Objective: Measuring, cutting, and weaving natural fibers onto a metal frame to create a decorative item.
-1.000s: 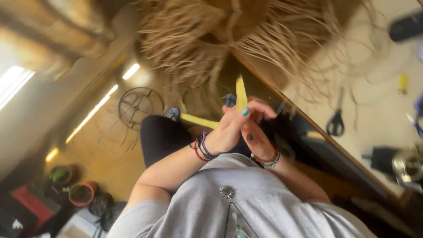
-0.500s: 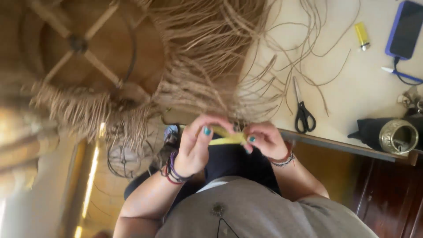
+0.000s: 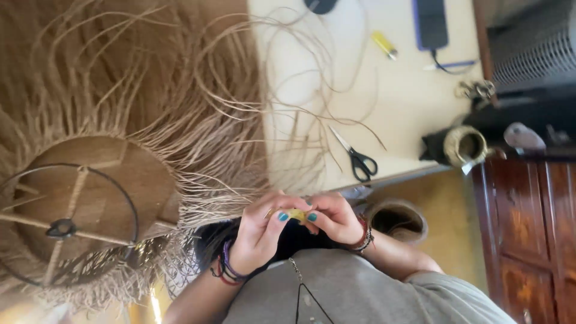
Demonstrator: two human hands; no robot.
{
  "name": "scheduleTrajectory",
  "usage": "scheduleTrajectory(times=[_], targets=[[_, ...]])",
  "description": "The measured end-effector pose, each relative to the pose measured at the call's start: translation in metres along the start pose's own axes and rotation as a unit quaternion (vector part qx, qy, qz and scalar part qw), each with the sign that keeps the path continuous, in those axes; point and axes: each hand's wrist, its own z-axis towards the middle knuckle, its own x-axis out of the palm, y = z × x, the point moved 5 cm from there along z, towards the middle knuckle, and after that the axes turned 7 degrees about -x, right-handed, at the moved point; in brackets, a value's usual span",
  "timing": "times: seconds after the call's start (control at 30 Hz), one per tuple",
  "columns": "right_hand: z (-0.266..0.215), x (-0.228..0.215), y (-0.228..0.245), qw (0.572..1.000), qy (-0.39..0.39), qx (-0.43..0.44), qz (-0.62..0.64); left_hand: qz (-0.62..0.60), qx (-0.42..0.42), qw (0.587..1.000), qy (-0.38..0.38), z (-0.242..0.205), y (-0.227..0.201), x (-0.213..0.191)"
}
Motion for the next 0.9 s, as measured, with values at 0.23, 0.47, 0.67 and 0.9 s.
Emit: scheduleTrajectory(times=[0.23,0.47,0.67,0.9], targets=[[-0.096,-0.015,0.015,0.938,-0.155,-0.146,-0.274,0.023,0.031,0.997,0.064,-0.004,0.051,0.075],[-0.205,-0.022,0.001,0.853,-0.138,-0.131,-0.487,0.067,0.025,0.99,0.122,-0.06,0.102,0.163],[-0.323,-0.107,-0.081,0.822,-0.175,-0.031,-0.541,0.117,0.017,0.988,0.101,-0.077,0.151,0.224],[-0.446,-0.258,-0.295,0.713,-0.256,0.187,-0.626,0.145,-0.007,0.983,0.116,-0.069,0.175,0.273]])
